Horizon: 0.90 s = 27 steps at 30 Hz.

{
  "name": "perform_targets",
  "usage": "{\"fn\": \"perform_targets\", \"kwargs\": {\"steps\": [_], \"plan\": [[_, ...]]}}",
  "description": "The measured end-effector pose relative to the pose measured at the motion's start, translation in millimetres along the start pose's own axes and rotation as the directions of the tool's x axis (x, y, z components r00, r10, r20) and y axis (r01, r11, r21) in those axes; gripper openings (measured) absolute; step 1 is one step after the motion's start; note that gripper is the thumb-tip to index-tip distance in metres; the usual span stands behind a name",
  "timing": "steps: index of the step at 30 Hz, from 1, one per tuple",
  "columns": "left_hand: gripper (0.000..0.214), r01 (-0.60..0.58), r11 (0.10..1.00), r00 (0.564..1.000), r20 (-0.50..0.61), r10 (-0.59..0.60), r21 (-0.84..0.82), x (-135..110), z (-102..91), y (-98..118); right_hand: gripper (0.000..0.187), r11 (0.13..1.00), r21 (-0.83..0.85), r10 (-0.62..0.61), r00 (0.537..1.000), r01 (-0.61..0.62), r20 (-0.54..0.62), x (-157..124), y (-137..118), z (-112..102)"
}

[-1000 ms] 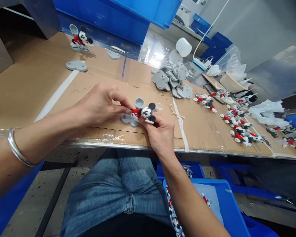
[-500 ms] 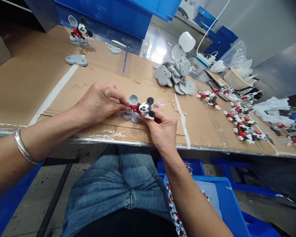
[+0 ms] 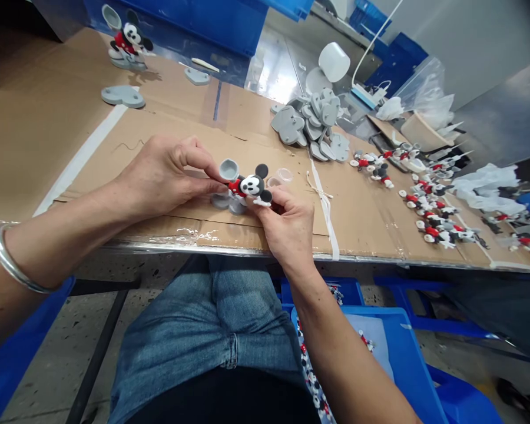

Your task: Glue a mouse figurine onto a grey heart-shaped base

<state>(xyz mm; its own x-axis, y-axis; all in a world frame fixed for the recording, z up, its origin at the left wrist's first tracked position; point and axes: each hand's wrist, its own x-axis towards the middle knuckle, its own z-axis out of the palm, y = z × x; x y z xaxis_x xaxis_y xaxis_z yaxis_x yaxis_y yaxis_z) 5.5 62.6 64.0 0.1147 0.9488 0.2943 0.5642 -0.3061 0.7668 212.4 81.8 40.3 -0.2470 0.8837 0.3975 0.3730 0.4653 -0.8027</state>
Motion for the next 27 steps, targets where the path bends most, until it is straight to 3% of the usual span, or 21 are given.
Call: {"fn": "perform_targets", "kwargs": {"steps": [8, 12, 18, 27], "plan": [[0.008, 0.001, 1.000, 1.000, 0.025, -0.001, -0.017, -1.6, -0.8, -1.2, 0.022, 1.000, -0.025, -0.008, 1.000, 0.008, 0.002, 0.2, -1.6, 0.4], [0.010, 0.009, 1.000, 0.998, 0.059, -0.011, 0.022, -2.4, -1.2, 2.2, 0.019, 1.000, -0.020, 0.002, 1.000, -0.001, 0.007, 0.4, -2.3, 0.0], [0.008, 0.018, 0.995, 1.000, 0.023, -0.020, 0.098, -4.5, 0.9, 4.7, 0.015, 0.999, -0.032, 0.033, 0.999, -0.033, 0.010, 0.2, -3.1, -0.6], [0.012, 0.003, 0.994, 0.996, 0.088, -0.013, 0.109, -0.8, 0.7, 12.6, 0.012, 0.999, -0.017, 0.028, 0.999, -0.027, 0.036, 1.2, -2.6, -1.1]]}}
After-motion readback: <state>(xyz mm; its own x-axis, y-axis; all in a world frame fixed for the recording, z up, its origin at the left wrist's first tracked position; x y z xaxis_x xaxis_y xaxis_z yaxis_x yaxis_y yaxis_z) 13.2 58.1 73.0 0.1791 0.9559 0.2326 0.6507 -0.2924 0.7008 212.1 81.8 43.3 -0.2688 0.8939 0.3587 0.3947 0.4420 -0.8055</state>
